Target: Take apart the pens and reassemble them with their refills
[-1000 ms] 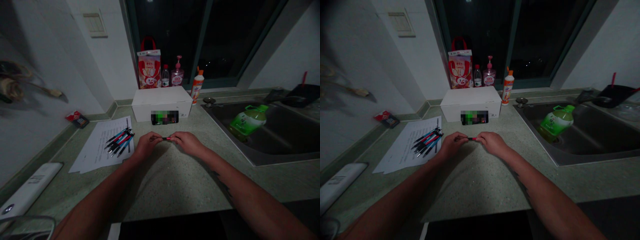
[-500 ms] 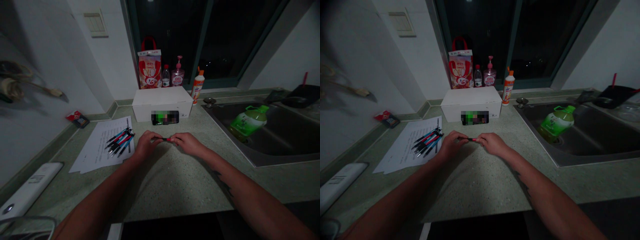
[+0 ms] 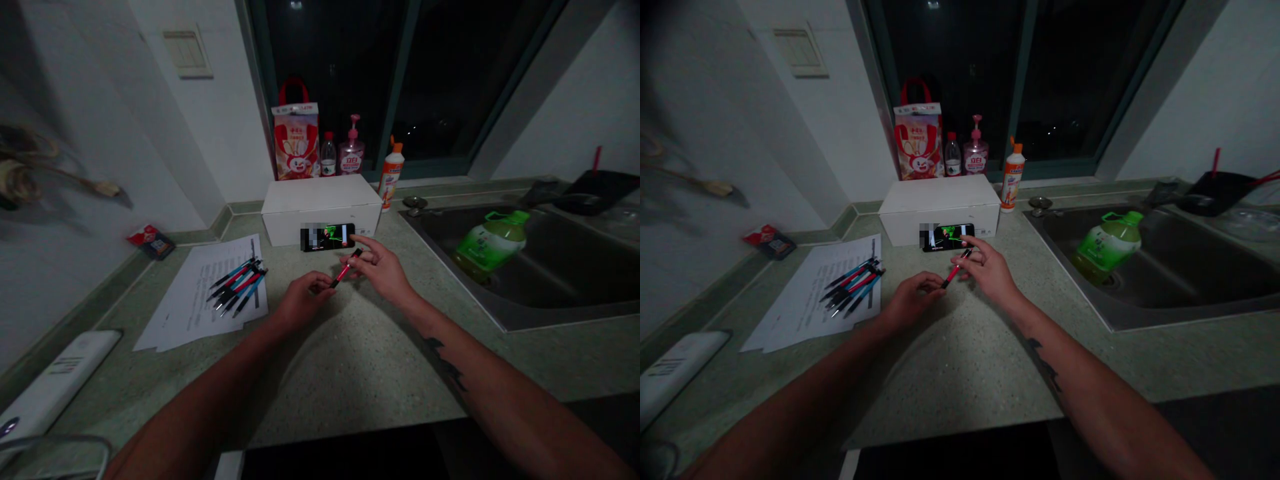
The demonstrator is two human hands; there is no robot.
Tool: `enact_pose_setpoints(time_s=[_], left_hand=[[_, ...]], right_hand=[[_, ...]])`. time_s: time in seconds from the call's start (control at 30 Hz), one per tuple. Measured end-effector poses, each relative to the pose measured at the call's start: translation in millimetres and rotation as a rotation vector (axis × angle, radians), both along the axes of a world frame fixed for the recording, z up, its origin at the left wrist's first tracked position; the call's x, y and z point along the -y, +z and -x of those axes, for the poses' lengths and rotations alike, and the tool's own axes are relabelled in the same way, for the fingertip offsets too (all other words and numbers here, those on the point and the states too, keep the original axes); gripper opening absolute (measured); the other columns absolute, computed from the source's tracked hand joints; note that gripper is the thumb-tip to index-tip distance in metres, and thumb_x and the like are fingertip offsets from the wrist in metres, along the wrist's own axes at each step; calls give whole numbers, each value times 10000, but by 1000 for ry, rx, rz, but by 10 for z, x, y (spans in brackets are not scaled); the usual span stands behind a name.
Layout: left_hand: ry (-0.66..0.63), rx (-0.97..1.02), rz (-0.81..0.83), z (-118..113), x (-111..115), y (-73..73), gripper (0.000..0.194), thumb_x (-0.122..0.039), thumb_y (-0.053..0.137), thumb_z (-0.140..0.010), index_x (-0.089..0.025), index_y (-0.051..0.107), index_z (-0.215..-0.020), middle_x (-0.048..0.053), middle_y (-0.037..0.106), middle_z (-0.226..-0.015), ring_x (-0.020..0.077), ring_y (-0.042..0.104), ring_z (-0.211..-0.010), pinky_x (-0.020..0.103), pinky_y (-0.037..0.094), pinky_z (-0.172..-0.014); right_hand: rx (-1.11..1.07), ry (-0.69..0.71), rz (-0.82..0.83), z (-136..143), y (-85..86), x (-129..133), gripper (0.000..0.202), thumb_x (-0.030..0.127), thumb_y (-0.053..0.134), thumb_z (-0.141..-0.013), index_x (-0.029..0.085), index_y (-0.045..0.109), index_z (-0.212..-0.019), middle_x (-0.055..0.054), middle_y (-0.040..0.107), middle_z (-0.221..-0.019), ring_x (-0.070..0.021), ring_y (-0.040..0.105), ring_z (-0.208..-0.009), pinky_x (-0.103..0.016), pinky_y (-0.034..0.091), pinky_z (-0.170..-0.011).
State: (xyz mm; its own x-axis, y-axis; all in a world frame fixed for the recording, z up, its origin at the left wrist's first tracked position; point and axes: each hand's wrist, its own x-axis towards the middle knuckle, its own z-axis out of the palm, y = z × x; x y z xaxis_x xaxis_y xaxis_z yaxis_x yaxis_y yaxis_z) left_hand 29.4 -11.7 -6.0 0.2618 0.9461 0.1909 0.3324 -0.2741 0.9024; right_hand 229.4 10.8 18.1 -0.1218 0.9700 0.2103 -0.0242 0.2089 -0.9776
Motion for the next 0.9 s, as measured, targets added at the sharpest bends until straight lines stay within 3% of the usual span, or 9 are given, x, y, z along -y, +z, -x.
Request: enact_pose_setpoints(time_s=[0.2,0.37,0.7,0.9], left_hand=[[-24,18,19,-64,64,-15,117,-195,692,-789,-193,635,-891,30,736,-831,177,687,-783,326,529,-752],[-36,31,16,-60,53,-55,125,-224,692,-783,-200,637,-893,32,734,-827,179,678,-764,335,530,-743],[-63,16,39,-45,53,-113,145,-237,689,-778,-206,633,-909,29,734,-852,181,683,-780,330,531,-744],[-57,9,20,-42,51,-130,158,-256,687,-793,-207,639,-935,30,738,-871,181,682,-793,334,531,-762]], right_hand=[[56,-9,-41,24,1,38,495,425,677,-829,227,655,-1282,-48,744,-883,-186,706,-735,-337,591,-647],[65,-7,-43,12,-36,19,599,377,656,-841,265,546,-1418,-38,726,-840,-185,702,-730,-323,585,-623],[84,28,-14,12,-48,10,497,359,658,-833,218,646,-1310,-58,744,-866,-171,693,-697,-319,579,-629],[87,24,-27,7,-47,8,527,374,643,-848,229,610,-1353,-51,732,-870,-166,694,-694,-311,577,-623]])
